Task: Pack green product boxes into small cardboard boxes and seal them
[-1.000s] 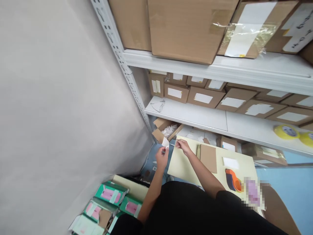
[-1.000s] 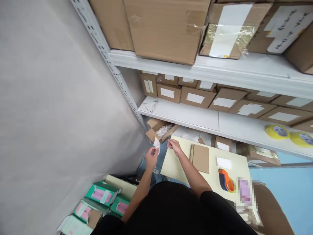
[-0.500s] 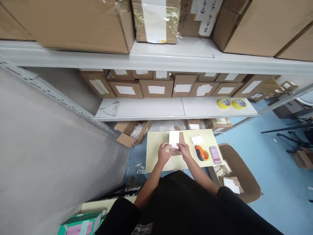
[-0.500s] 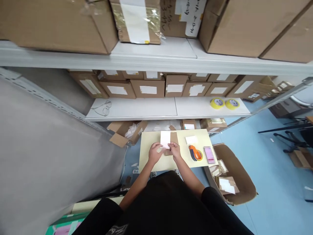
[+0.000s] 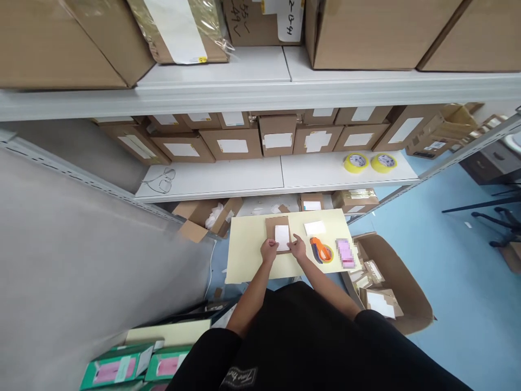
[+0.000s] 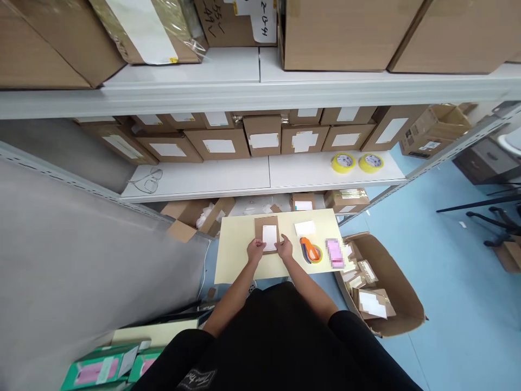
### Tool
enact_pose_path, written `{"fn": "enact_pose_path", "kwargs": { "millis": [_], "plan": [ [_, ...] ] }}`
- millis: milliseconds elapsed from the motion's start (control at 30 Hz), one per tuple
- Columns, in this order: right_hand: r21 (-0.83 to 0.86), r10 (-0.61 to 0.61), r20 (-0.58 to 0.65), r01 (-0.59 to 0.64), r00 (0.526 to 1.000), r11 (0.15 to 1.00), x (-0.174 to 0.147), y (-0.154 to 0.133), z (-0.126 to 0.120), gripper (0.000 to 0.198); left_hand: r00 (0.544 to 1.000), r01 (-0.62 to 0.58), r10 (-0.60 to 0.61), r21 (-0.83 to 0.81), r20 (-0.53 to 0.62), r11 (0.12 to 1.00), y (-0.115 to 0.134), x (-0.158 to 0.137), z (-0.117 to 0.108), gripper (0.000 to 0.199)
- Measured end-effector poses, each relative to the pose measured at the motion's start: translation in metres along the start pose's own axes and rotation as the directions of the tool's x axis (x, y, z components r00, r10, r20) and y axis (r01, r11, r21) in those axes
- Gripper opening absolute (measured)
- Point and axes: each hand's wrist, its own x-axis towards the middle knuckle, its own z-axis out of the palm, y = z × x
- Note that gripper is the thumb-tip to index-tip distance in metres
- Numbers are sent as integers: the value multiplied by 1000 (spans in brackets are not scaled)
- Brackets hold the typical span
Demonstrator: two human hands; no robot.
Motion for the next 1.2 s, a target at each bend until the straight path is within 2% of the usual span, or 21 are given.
{"fn": "enact_pose_path", "kwargs": {
  "millis": [100,233,400,533,667,800,933,1000,1067,1133,1200],
  "plan": [
    [-88,3,-8,-3,1000,996,5,16,-4,52,999,44,-41,121,-21,992,-5,-1,16,13],
    [-148,-13,10,14,1000,989,7,27,-8,38,994,101,-91,222,-56,970,-8,-2,32,13],
    [-119,16,53,-9,998,993,11,26,-9,26,987,144,-119,256,-111,956,-8,-4,43,10],
    [-147,60,55,-51,997,988,15,21,-8,23,985,146,-119,235,-123,961,-7,-3,45,10],
    [-264,115,57,-96,992,960,18,16,-6,27,989,126,-101,247,-111,961,-7,-2,43,13],
    [-366,113,89,-73,990,928,21,11,-9,27,993,114,-97,323,-69,939,-6,4,39,15],
    [-409,107,76,-67,991,910,19,13,-17,28,990,129,-141,432,-5,893,-3,13,28,24],
    [-399,88,59,-58,994,915,15,17,-18,34,994,53,-92,474,59,879,-3,16,21,25],
    [-317,70,46,-52,997,947,8,23,-16,39,981,-145,68,460,180,876,-6,17,16,28],
    [-163,72,47,-64,996,984,1,29,-10,40,923,-343,231,390,307,854,-13,17,15,42],
    [-40,79,59,-77,995,996,-8,35,-2,43,875,-424,288,327,390,845,-22,16,16,60]
  ]
}}
